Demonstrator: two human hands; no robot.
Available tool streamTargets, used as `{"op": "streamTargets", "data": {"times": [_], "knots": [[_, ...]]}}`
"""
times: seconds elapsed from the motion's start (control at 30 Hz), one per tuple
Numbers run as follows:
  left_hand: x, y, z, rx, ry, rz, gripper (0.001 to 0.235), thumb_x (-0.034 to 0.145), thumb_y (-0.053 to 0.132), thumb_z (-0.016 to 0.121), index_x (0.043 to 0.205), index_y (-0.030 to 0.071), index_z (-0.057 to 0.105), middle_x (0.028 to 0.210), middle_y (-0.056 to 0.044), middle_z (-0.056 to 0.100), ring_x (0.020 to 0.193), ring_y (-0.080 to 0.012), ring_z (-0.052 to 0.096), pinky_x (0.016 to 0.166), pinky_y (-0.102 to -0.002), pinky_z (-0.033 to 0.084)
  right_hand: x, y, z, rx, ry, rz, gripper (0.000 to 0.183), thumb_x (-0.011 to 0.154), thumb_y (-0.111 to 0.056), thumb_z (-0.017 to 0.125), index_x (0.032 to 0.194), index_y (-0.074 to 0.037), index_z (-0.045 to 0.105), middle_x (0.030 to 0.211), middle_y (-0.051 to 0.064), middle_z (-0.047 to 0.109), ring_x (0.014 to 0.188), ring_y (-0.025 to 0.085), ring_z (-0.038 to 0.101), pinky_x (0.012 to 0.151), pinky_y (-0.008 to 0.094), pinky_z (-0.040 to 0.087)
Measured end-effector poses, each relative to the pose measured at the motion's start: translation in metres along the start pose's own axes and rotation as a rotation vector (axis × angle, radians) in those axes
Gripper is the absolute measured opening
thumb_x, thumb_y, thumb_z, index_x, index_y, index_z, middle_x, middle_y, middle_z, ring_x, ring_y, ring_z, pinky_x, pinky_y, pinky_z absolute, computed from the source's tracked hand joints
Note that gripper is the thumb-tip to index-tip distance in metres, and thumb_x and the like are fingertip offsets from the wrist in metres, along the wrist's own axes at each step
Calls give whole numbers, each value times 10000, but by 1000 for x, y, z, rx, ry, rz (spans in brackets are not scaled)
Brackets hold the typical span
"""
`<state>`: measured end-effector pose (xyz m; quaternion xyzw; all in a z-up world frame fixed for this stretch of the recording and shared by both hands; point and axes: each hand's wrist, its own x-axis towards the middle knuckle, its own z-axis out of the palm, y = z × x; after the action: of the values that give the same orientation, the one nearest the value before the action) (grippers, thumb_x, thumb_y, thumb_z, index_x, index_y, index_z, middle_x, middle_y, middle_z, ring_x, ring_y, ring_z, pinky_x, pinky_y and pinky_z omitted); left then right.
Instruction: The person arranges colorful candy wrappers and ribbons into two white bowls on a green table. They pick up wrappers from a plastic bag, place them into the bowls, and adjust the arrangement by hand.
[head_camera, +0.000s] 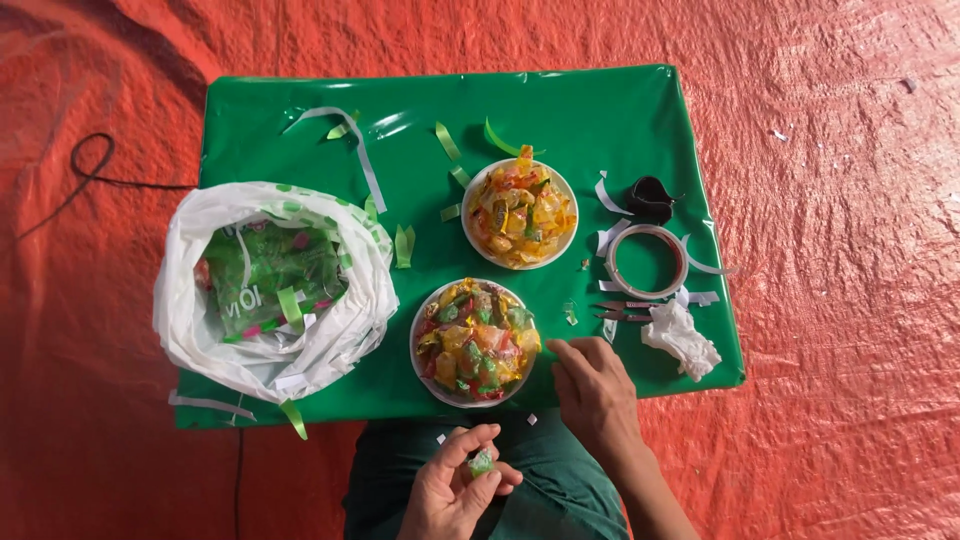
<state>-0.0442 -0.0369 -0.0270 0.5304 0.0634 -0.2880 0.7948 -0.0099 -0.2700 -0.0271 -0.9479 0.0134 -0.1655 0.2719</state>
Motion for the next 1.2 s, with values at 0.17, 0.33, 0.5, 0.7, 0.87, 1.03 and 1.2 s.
{"op": "streamTargets", "data": {"times": [0.17,0.33,0.5,0.7,0.87,1.03,1.2], "knots": [[-4,6,3,36,14,-79,387,910,48,711,1292,-19,719,1027,-113,613,803,-289,828,737,-336,665,2,2,11,-48,57,-115,205,1025,-137,571,1217,-127,641,1023,112,587,808,252,553,628,393,434],[-3,-5,4,9,-19,-86,409,894,68,719,1294,-18,699,982,-150,681,771,-281,811,711,-340,641,4,-2,9,-5,40,-110,214,1032,-161,558,1227,-133,641,1045,100,596,880,278,579,687,426,444],[0,-8,-3,49,-55,-64,462,871,86,752,1320,-4,687,1006,-151,746,700,-246,788,639,-289,593,6,-1,10,38,18,-123,210,1032,-156,550,1216,-121,644,1034,102,599,868,288,575,684,433,443],[3,5,2,-24,-20,-89,424,864,59,747,1275,-31,694,1018,-202,777,753,-245,761,772,-360,665,6,3,4,91,-21,-116,210,1013,-113,570,1202,-88,659,1039,116,610,861,277,601,677,412,492],[7,13,4,59,-68,145,372,939,80,689,1301,-5,690,1168,-102,596,908,-267,810,800,-348,694,-3,-19,-20,495,-22,-48,211,977,0,577,1139,-64,695,914,100,624,769,215,636,630,319,489],[15,15,7,26,18,78,632,842,122,807,1434,71,590,1051,-95,679,885,-224,785,774,-323,658,-28,-48,-25,633,-203,43,220,986,-171,582,1144,-81,706,881,79,645,696,179,620,587,310,490],[14,30,16,-89,-87,49,756,844,126,815,1514,70,470,1048,-211,745,880,-216,749,786,-359,700,-28,-52,-25,895,-251,71,369,1032,-369,552,1151,-57,708,907,67,654,796,179,612,682,321,512]]}}
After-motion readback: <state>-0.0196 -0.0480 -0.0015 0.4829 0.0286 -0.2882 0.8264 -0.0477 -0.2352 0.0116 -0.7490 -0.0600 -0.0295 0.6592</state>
